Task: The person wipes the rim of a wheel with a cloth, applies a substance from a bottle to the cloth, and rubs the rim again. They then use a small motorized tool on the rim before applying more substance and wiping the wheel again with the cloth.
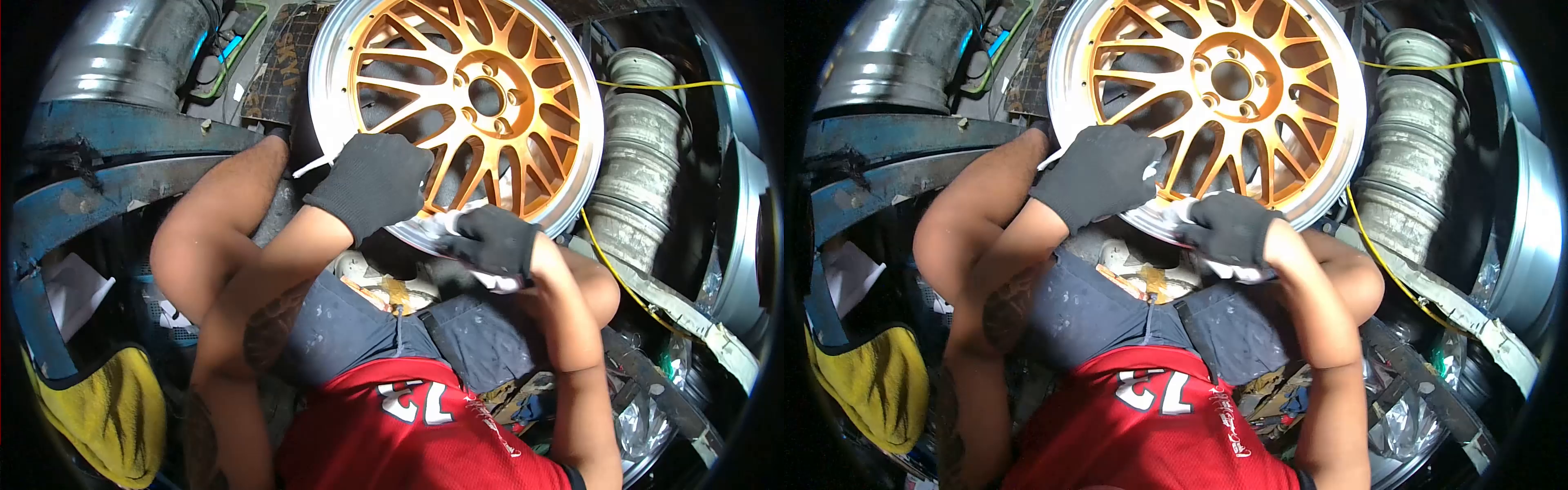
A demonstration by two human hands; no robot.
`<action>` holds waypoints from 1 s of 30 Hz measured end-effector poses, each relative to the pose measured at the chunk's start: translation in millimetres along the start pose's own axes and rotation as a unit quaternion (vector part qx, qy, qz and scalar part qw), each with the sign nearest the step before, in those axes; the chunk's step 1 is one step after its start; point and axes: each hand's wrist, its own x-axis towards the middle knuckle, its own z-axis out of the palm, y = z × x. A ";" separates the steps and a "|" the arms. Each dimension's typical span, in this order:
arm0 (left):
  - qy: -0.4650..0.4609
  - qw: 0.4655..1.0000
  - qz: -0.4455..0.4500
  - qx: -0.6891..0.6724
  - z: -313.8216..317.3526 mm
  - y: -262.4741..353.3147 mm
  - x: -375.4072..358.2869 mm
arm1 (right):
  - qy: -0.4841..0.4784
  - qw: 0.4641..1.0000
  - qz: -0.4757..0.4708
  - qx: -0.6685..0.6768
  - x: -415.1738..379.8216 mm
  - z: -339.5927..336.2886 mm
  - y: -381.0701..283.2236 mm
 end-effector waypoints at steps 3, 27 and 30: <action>-0.019 1.000 -0.007 -0.008 -0.7 -8.7 2.2 | 0.078 0.996 -0.040 0.020 -13.0 9.6 10.6; -0.080 0.993 -0.052 -0.066 -17.0 -13.3 24.7 | -0.005 0.998 -0.009 0.070 -21.2 -7.8 6.9; -0.058 0.993 -0.032 -0.102 -7.4 -11.0 25.0 | 0.005 0.986 -0.020 0.163 6.2 -1.0 7.3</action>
